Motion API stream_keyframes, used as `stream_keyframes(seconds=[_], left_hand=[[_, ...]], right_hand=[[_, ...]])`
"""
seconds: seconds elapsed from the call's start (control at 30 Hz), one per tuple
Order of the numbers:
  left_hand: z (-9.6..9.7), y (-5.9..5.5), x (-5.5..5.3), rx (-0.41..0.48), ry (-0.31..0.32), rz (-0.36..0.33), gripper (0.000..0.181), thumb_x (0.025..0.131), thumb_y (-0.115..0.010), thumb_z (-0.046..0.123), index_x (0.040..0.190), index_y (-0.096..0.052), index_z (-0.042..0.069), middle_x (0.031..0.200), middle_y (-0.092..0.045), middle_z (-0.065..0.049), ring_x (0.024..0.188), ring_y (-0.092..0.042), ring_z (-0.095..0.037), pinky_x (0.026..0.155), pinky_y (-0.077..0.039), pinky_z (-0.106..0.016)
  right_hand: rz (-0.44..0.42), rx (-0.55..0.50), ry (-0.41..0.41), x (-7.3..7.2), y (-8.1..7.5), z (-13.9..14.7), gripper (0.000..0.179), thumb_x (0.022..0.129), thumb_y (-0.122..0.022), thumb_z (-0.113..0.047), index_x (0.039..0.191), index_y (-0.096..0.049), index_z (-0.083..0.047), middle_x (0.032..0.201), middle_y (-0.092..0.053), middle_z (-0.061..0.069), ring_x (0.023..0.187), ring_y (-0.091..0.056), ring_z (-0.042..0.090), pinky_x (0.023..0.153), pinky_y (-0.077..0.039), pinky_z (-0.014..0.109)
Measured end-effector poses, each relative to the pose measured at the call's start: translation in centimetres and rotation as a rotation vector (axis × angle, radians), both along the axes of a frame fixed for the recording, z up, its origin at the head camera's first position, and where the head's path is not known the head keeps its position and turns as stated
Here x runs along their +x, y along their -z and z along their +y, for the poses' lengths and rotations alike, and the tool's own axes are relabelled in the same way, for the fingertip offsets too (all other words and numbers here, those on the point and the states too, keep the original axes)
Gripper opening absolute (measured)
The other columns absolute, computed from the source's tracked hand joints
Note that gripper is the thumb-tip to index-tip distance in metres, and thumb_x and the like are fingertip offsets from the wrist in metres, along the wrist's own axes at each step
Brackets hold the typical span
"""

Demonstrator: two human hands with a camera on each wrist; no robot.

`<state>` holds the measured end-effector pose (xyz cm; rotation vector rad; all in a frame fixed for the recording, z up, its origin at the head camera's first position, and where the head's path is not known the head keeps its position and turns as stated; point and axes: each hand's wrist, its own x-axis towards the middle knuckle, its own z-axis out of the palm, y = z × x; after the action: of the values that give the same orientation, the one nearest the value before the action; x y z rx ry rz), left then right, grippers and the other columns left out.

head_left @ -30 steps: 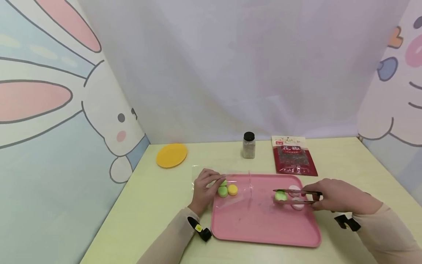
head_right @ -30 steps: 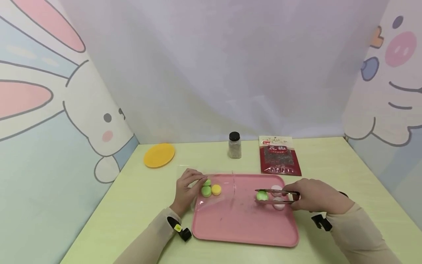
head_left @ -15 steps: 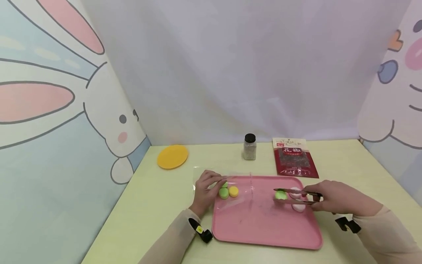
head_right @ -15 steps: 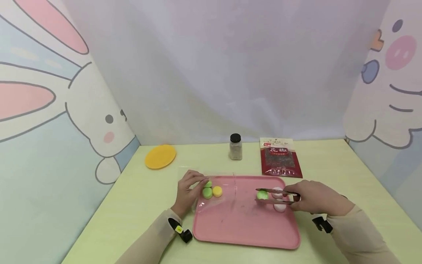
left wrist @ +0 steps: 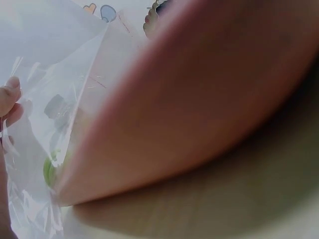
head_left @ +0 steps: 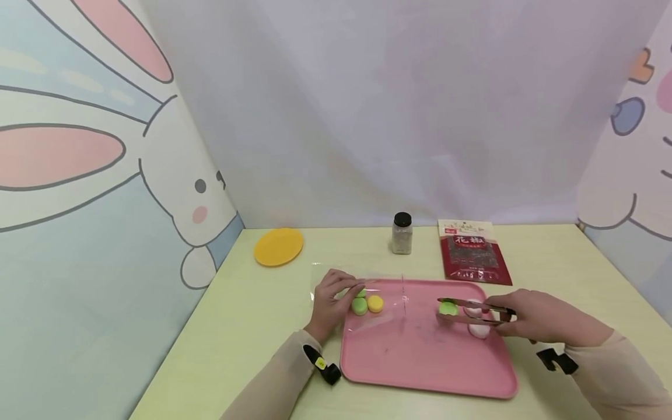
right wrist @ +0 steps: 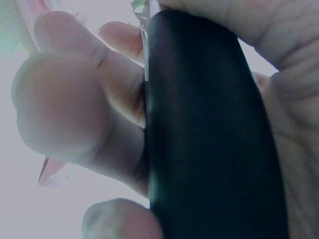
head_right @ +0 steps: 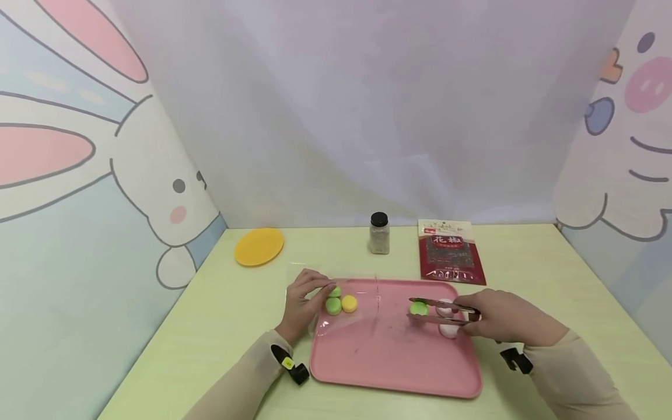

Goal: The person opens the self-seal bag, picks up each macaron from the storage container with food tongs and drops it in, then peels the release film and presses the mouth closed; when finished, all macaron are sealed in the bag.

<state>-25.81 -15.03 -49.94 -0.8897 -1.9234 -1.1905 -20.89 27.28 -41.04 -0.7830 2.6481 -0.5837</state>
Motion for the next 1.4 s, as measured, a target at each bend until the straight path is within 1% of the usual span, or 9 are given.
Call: stream_keyframes(seconds=[0.23, 0.4, 0.63, 0.7, 0.9, 1.13, 1.27, 1.33, 1.4], left_hand=[[0.1, -0.3, 0.1, 0.004, 0.007, 0.005, 0.014, 0.089, -0.078, 0.012, 0.103, -0.08, 0.013, 0.094, -0.071, 0.004, 0.092, -0.06, -0.015, 0.081, -0.051, -0.029], [0.1, -0.4, 0.2, 0.004, -0.002, 0.011, 0.016, 0.086, -0.08, 0.007, 0.102, -0.079, 0.011, 0.092, -0.071, 0.002, 0.091, -0.061, -0.017, 0.081, -0.051, -0.028], [-0.1, -0.3, -0.1, 0.015, -0.003, 0.026, 0.018, 0.08, -0.081, -0.004, 0.096, -0.078, 0.002, 0.089, -0.071, -0.006, 0.087, -0.061, -0.024, 0.079, -0.051, -0.03], [-0.1, -0.4, -0.1, 0.017, -0.004, 0.03, 0.018, 0.079, -0.081, -0.005, 0.096, -0.078, 0.001, 0.088, -0.071, -0.007, 0.087, -0.061, -0.025, 0.079, -0.051, -0.03], [0.1, -0.3, 0.0, 0.009, 0.005, 0.01, 0.018, 0.084, -0.081, 0.004, 0.101, -0.079, 0.007, 0.092, -0.071, -0.002, 0.09, -0.061, -0.021, 0.081, -0.051, -0.029], [0.2, -0.4, 0.0, 0.009, 0.002, 0.037, 0.017, 0.083, -0.081, 0.004, 0.1, -0.079, 0.008, 0.092, -0.071, -0.002, 0.091, -0.061, -0.021, 0.082, -0.052, -0.029], [0.2, -0.4, -0.1, 0.021, 0.004, 0.053, 0.018, 0.082, -0.082, 0.002, 0.099, -0.079, 0.006, 0.092, -0.071, -0.005, 0.09, -0.062, -0.023, 0.081, -0.052, -0.03], [0.2, -0.5, 0.0, 0.024, 0.004, 0.058, 0.017, 0.082, -0.082, 0.002, 0.098, -0.079, 0.007, 0.092, -0.071, -0.005, 0.09, -0.062, -0.023, 0.081, -0.053, -0.03], [0.1, -0.6, 0.1, 0.022, 0.003, 0.054, 0.016, 0.084, -0.081, 0.003, 0.099, -0.079, 0.008, 0.093, -0.071, -0.003, 0.09, -0.061, -0.021, 0.081, -0.053, -0.03]], right_hand=[[0.021, -0.012, -0.007, 0.4, -0.3, 0.0, 0.034, 0.09, -0.075, -0.035, 0.119, -0.067, -0.017, 0.072, -0.055, -0.015, 0.047, -0.051, 0.003, 0.049, -0.042, 0.025], [0.024, -0.025, 0.002, 0.5, -0.7, 0.0, 0.034, 0.09, -0.075, -0.034, 0.118, -0.067, -0.017, 0.073, -0.056, -0.015, 0.047, -0.052, 0.004, 0.049, -0.042, 0.025], [0.018, 0.074, 0.065, 0.1, -0.5, 0.0, 0.034, 0.078, -0.083, -0.035, 0.106, -0.067, -0.024, 0.07, -0.054, -0.011, 0.055, -0.048, 0.005, 0.051, -0.04, 0.027], [0.019, 0.092, 0.074, 0.0, -0.5, 0.0, 0.035, 0.078, -0.083, -0.035, 0.107, -0.068, -0.024, 0.07, -0.054, -0.011, 0.055, -0.049, 0.005, 0.051, -0.04, 0.027], [0.117, 0.149, 0.029, 0.0, -0.5, 0.2, 0.035, 0.081, -0.081, -0.035, 0.114, -0.073, -0.025, 0.074, -0.052, -0.016, 0.064, -0.045, 0.001, 0.057, -0.039, 0.027], [0.215, 0.104, -0.021, 0.2, -0.9, 0.1, 0.036, 0.084, -0.08, -0.034, 0.117, -0.072, -0.023, 0.075, -0.052, -0.021, 0.063, -0.044, -0.002, 0.056, -0.038, 0.025], [0.28, 0.068, -0.077, 0.0, -1.0, -0.4, 0.037, 0.085, -0.08, -0.036, 0.116, -0.071, -0.019, 0.076, -0.053, -0.022, 0.063, -0.043, -0.003, 0.056, -0.039, 0.025], [0.286, 0.051, -0.094, -0.2, -1.1, -1.1, 0.037, 0.086, -0.079, -0.04, 0.116, -0.071, -0.02, 0.076, -0.052, -0.022, 0.064, -0.044, -0.003, 0.056, -0.039, 0.025], [0.255, 0.028, -0.103, -0.4, -1.5, -2.2, 0.04, 0.087, -0.078, -0.042, 0.117, -0.071, -0.018, 0.078, -0.054, -0.022, 0.064, -0.045, -0.003, 0.056, -0.04, 0.025]])
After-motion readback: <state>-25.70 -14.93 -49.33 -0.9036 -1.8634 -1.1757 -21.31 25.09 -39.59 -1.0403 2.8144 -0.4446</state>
